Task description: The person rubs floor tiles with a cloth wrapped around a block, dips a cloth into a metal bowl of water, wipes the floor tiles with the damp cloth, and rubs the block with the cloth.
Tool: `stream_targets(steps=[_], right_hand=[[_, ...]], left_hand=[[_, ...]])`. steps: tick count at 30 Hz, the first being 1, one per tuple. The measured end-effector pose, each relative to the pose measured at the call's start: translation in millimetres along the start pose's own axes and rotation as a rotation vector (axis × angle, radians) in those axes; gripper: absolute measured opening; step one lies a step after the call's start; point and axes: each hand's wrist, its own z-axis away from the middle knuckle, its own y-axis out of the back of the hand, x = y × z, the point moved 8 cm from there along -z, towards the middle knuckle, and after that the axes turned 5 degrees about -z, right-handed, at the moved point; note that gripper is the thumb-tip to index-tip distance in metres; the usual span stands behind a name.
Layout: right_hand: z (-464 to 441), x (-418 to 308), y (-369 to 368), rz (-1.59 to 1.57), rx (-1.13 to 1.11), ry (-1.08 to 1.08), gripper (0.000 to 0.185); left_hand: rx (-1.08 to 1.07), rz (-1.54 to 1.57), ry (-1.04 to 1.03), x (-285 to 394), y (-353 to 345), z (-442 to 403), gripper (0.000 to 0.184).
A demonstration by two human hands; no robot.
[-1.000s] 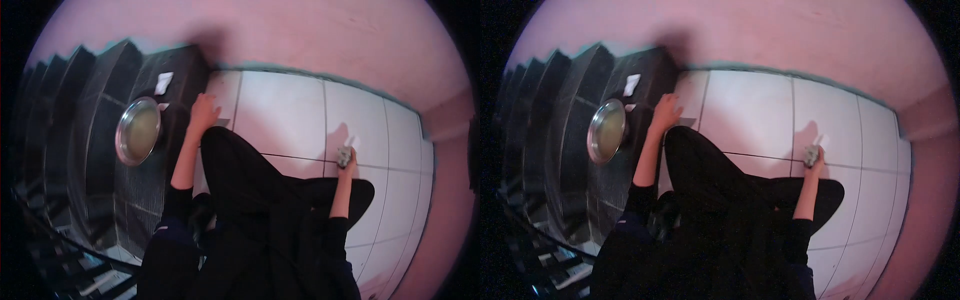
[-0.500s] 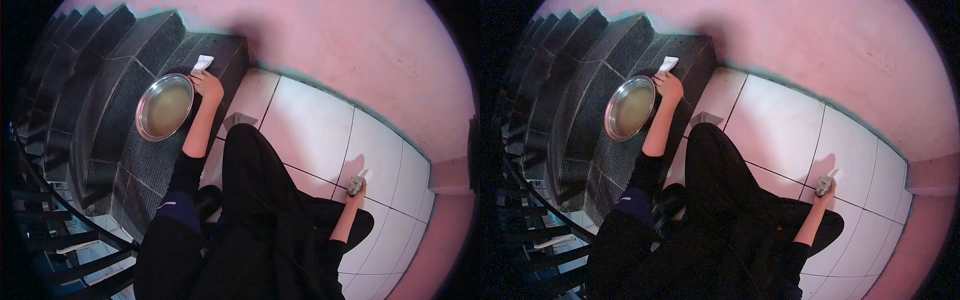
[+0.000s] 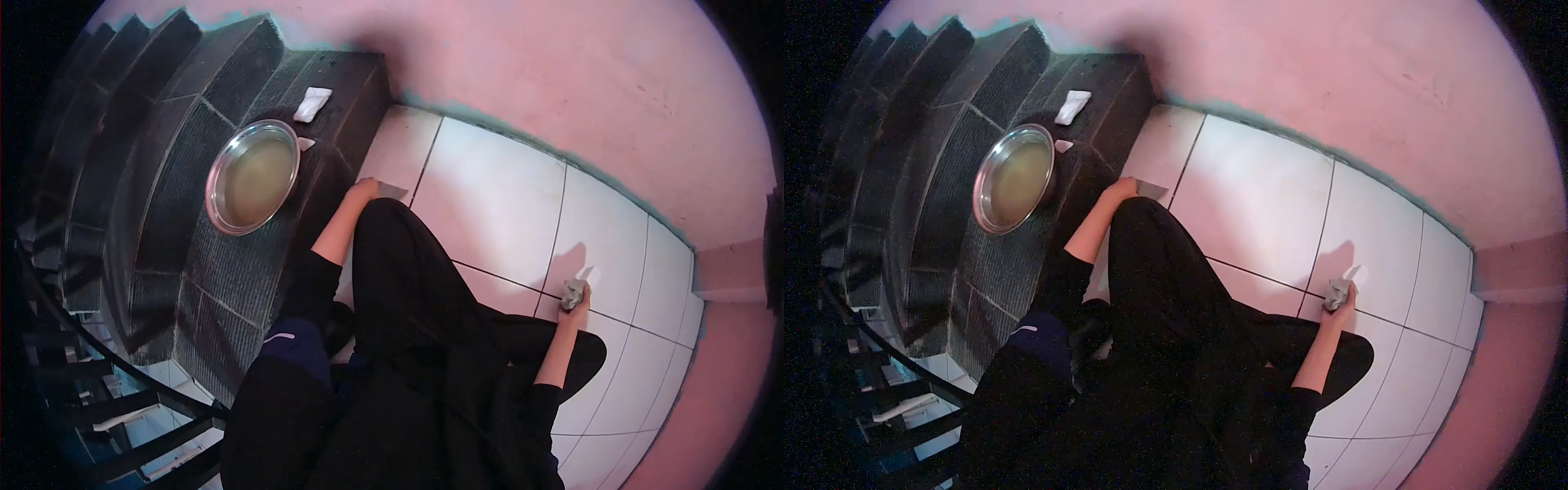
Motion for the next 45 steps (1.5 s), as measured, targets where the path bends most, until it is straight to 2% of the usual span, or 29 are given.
stream_targets(steps=[2,3,5,8,12,14,15,17,20,21,23,25,27,29,31,33,34,36,37,39,43,45], right_hand=[[10.6,1.5,-4.1,0.074,0.062,-0.100,0.036],[-6.0,7.9,5.9,0.099,-0.006,-0.131,0.037],[0.2,7.4,6.5,0.062,0.020,-0.083,0.035],[-1.1,3.9,-4.4,0.012,0.013,-0.026,0.033],[10.6,2.2,-7.7,-0.015,0.001,-0.062,0.032],[10.3,0.7,-6.5,-0.036,0.031,-0.042,0.032],[10.5,0.7,-7.2,-0.045,0.039,-0.034,0.033],[17.0,-0.4,-10.3,-0.024,0.049,-0.056,0.033],[11.2,2.7,-7.9,-0.028,0.042,-0.079,0.036],[12.4,1.1,-10.1,-0.031,0.032,-0.058,0.036],[13.2,0.1,-11.3,-0.049,0.030,-0.050,0.036],[6.0,3.2,-7.0,-0.064,0.012,-0.065,0.036],[6.0,3.7,-6.3,-0.079,-0.008,-0.079,0.036],[16.3,-2.6,-12.4,-0.046,0.061,-0.066,0.036],[20.5,-5.3,-16.8,-0.075,0.052,-0.057,0.035],[21.3,-7.1,-19.2,-0.102,0.041,-0.049,0.034],[20.2,-7.7,-20.3,-0.134,0.030,-0.043,0.034],[19.4,-6.3,-19.1,-0.166,0.022,-0.043,0.033],[18.2,-5.9,-20.1,-0.185,-0.003,-0.041,0.034],[17.5,-6.9,-22.9,-0.202,-0.024,-0.041,0.034],[23.3,-15.2,-28.4,-0.197,-0.007,0.002,0.034],[26.0,-15.9,-29.8,-0.214,-0.015,0.007,0.034]], left_hand=[[-0.024,0.061,-0.083,0.8,-9.8,0.4,0.037],[-0.032,0.046,-0.109,7.3,-4.5,9.8,0.037],[0.053,0.157,-0.097,21.9,20.5,35.1,0.036],[0.144,0.138,-0.211,17.3,2.3,20.9,0.035],[-0.022,0.186,-0.302,15.0,-3.4,5.7,0.034],[0.257,0.438,-0.186,18.9,45.5,16.0,0.035],[0.245,0.431,-0.202,25.5,52.2,11.2,0.035],[0.432,0.663,-0.254,31.7,85.4,3.4,0.029],[0.418,0.819,-0.329,90.5,127.7,24.0,0.022],[0.407,0.815,-0.334,109.0,128.0,24.8,0.022],[0.357,1.136,-0.430,146.0,125.2,28.2,0.020],[0.337,1.191,-0.469,195.1,118.4,41.9,0.020],[0.334,1.012,-0.529,247.2,102.8,58.0,0.020],[0.285,1.017,-0.783,306.0,76.1,78.1,0.020],[0.217,0.906,-0.791,353.7,55.0,107.4,0.016],[0.051,1.065,-0.847,391.7,26.5,126.4,0.020],[0.046,1.063,-0.847,402.6,17.3,131.0,0.020],[0.038,0.786,-0.885,423.6,-4.7,141.1,0.022],[0.034,0.785,-0.882,426.5,-16.8,143.5,0.022],[0.548,0.092,-0.805,429.4,-20.4,160.1,0.029],[0.552,0.111,-0.881,445.0,-37.1,174.4,0.040],[0.552,0.034,-0.987,453.5,-50.6,178.5,0.057]])
